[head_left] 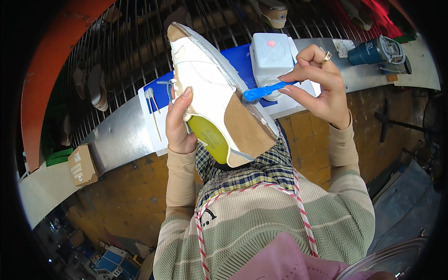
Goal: The person repeatedly brushes a white sneaker with a blue brush, dipping the brush into a small container of liquid between strokes. They rotate the shoe to clean the upper, sides, and sole, then place it on a conveyor belt and repeat the process.
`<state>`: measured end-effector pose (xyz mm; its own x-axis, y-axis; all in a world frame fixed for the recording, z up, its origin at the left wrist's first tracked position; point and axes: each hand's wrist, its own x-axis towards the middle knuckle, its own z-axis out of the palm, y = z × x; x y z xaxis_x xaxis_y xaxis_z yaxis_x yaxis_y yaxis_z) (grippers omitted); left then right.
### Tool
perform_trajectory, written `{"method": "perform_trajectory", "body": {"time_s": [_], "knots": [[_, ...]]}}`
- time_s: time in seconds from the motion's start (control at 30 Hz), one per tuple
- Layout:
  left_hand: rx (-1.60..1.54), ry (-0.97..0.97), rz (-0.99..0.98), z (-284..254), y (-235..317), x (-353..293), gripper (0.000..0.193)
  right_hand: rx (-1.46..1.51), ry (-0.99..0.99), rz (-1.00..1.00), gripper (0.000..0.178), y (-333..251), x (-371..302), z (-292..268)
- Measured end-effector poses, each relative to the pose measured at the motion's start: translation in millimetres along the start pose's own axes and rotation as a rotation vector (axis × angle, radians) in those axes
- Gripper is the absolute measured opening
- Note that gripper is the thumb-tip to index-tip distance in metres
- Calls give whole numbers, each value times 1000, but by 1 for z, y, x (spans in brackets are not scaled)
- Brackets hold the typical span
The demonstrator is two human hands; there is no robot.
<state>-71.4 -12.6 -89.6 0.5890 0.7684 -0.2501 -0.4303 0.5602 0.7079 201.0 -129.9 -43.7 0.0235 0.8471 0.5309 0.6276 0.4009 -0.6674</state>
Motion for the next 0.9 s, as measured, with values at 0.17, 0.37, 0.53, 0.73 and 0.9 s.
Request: {"method": "perform_trajectory", "body": {"time_s": [0.17,0.37,0.53,0.73,0.9], "knots": [[-159,-8,-62,-6,-5,4,48,53,-63,-20,21,-2,5,-10],[-280,3,-135,-7,-12,2,45,54,-141,-136,24,1,19,-21],[-356,-64,-195,-15,-14,-3,46,58,-168,-230,26,-7,37,-16],[-326,-28,-297,-22,-9,-18,51,43,-224,-355,30,-24,64,1],[-160,-134,-185,-16,-7,-35,54,48,-258,-383,39,-32,83,9]]}}
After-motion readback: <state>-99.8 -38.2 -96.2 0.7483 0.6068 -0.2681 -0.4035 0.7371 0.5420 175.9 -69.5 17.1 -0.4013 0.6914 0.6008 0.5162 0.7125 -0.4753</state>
